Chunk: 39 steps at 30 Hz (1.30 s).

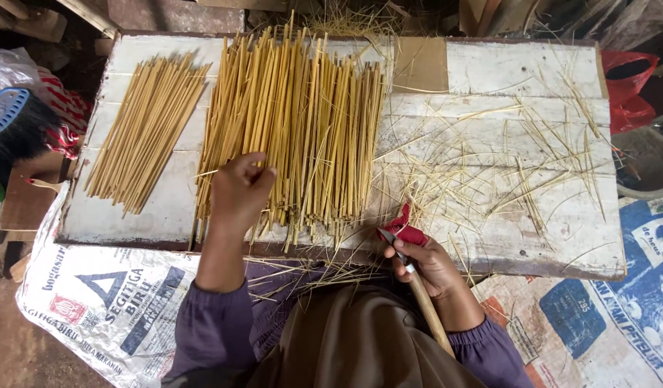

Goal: Scraping thin wooden sticks with a handheld tool to clean or sharpen them

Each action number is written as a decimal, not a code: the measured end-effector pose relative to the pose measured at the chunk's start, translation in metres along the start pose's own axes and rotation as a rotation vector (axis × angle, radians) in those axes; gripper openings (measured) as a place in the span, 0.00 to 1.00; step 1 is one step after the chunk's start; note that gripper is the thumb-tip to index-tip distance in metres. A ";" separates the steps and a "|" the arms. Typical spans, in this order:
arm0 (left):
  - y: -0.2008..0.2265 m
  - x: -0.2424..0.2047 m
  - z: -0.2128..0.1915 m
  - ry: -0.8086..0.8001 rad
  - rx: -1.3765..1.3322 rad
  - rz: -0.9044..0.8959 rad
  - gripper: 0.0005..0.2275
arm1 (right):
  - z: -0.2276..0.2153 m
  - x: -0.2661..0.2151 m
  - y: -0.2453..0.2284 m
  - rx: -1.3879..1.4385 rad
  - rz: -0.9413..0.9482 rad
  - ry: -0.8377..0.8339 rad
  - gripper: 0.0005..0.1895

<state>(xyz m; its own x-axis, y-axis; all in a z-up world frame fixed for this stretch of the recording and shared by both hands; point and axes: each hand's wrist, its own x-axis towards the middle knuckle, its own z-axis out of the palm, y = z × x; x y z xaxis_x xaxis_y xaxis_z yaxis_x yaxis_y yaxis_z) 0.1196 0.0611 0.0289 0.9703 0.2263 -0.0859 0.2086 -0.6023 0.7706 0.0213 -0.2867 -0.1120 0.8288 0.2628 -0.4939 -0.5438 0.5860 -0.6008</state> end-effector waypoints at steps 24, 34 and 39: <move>-0.050 -0.143 0.102 -0.188 -0.325 0.378 0.06 | 0.073 -0.002 0.006 -0.202 0.244 -0.294 0.16; -0.062 -0.154 0.069 -0.330 -0.366 0.366 0.08 | 0.028 0.002 -0.119 -0.030 -0.191 0.061 0.23; -0.062 -0.143 0.108 -0.306 -0.317 0.368 0.07 | 0.077 -0.006 0.003 -0.146 0.316 -0.355 0.18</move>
<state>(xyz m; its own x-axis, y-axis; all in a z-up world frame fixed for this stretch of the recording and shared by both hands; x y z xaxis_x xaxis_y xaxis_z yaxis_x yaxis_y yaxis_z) -0.0189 -0.0161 -0.0748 0.9731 -0.2156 0.0810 -0.1507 -0.3298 0.9319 0.0254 -0.2274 -0.0622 0.6001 0.6699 -0.4371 -0.7675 0.3284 -0.5505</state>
